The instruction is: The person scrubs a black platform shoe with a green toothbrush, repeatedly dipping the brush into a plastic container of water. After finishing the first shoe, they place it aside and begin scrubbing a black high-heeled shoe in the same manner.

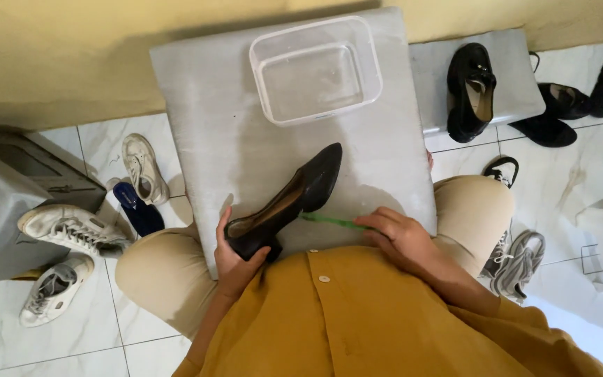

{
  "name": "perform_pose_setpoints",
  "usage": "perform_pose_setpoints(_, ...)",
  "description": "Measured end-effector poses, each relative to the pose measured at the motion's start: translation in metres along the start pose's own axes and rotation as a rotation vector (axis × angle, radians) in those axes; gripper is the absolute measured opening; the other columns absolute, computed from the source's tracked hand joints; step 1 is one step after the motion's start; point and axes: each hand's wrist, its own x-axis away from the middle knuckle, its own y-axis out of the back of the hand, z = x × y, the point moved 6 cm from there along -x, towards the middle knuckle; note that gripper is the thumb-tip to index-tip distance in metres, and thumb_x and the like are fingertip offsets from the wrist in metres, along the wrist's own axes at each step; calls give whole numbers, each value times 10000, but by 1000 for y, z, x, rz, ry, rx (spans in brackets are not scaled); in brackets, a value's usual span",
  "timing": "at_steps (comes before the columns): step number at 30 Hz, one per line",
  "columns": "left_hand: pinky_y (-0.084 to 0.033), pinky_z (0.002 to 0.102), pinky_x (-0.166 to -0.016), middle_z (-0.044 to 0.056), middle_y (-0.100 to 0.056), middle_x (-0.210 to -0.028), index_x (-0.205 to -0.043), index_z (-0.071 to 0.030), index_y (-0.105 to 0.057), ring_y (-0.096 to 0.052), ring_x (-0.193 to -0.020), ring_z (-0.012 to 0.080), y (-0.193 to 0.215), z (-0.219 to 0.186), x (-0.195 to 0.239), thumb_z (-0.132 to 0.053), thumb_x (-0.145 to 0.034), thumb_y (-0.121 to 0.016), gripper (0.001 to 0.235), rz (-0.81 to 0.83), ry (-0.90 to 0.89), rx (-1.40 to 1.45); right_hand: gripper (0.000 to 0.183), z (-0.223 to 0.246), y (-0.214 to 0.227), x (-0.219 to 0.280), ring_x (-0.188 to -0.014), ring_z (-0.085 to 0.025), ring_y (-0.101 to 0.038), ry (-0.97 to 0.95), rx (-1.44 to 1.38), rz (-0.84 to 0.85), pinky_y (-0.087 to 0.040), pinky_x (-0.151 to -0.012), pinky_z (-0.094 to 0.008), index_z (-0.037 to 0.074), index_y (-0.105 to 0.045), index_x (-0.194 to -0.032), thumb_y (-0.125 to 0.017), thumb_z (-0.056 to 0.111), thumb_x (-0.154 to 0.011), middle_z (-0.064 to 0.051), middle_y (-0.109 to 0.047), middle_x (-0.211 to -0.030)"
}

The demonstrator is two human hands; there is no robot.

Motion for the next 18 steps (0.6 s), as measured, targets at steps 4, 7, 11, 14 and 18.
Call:
perform_pose_setpoints(4,-438,504,-1087,221,-613,-1371,-1585,-202,-354,-567,-1299,367,-1,10,-2,-514,-577,-917,1196,-4,-43,3,243,-21,11,-6,-909,-322,-738,36,28,-127,-595,-834,-416,146,-748,-1159,-720,126,-919,-94,-735,-971)
perform_pose_setpoints(7,-471,490,-1062,201,-653,-1316,-1558,-178,-404,-606,-1252,340,-1,15,-2,-519,-570,-933,1171,-29,-98,21,274,-21,20,-9,-908,-222,-736,-7,26,-221,-585,-851,-351,159,-750,-1206,-685,76,-953,-29,-726,-982)
perform_pose_setpoints(11,-508,463,-1025,181,-696,-1242,-1551,-160,-409,-647,-1194,306,-1,10,-3,-470,-577,-940,1152,-25,-121,35,294,-4,8,-12,-861,-263,-739,113,131,-147,-597,-821,-365,164,-757,-1177,-680,48,-919,-47,-725,-935)
perform_pose_setpoints(14,-521,460,-1013,180,-709,-1214,-1548,-159,-413,-658,-1175,304,-2,10,-2,-463,-571,-941,1151,-30,-112,56,289,-12,16,-16,-858,-223,-732,90,104,-239,-595,-821,-342,153,-754,-1202,-711,63,-931,-34,-716,-954)
perform_pose_setpoints(18,-524,463,-1008,181,-708,-1215,-1553,-176,-407,-659,-1171,309,-2,11,-2,-494,-577,-928,1152,-34,-112,40,192,29,-5,-8,-781,-357,-696,119,108,-133,-592,-751,-463,117,-723,-1116,-693,97,-927,-102,-678,-882)
